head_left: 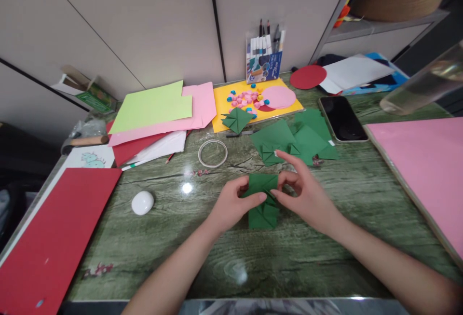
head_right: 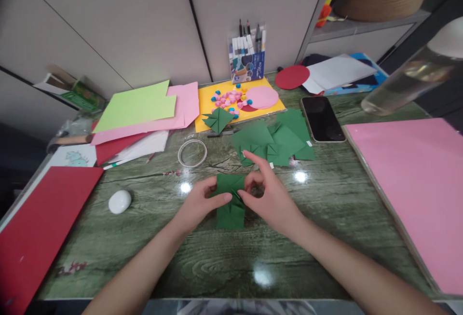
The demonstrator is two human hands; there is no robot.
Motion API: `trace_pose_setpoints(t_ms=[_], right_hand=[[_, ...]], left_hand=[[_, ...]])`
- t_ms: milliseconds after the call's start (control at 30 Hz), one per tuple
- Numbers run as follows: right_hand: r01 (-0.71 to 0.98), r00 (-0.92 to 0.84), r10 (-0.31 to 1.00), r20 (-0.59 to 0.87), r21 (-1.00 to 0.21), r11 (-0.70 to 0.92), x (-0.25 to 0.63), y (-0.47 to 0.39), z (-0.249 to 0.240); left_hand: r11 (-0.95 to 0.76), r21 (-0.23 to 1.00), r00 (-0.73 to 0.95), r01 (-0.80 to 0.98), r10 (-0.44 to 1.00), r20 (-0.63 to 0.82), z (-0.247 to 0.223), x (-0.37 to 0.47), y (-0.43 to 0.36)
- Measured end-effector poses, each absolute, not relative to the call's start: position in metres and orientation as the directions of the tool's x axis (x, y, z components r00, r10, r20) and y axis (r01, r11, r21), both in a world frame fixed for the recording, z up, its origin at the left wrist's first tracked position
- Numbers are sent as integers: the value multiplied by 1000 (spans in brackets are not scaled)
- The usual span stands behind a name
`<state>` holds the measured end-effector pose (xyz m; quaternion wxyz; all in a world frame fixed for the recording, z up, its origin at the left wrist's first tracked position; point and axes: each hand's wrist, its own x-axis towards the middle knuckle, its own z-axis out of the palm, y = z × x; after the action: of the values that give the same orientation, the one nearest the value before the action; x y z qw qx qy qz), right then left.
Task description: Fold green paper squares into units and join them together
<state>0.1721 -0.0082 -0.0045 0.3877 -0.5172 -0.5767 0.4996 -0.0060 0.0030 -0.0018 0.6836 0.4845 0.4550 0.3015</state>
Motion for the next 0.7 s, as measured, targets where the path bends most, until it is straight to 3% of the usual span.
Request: trace_pose_setpoints(t_ms=[267,700], right_hand=[[358,-157,988,5,-932,62,167,-18,-8],[108,-129,983,-133,-987,-120,170,-7,-5]], left_hand=[[310,937,325,164,879,-348,1,-1,-2],[446,889,412,-99,832,-372,-1,-4,2]])
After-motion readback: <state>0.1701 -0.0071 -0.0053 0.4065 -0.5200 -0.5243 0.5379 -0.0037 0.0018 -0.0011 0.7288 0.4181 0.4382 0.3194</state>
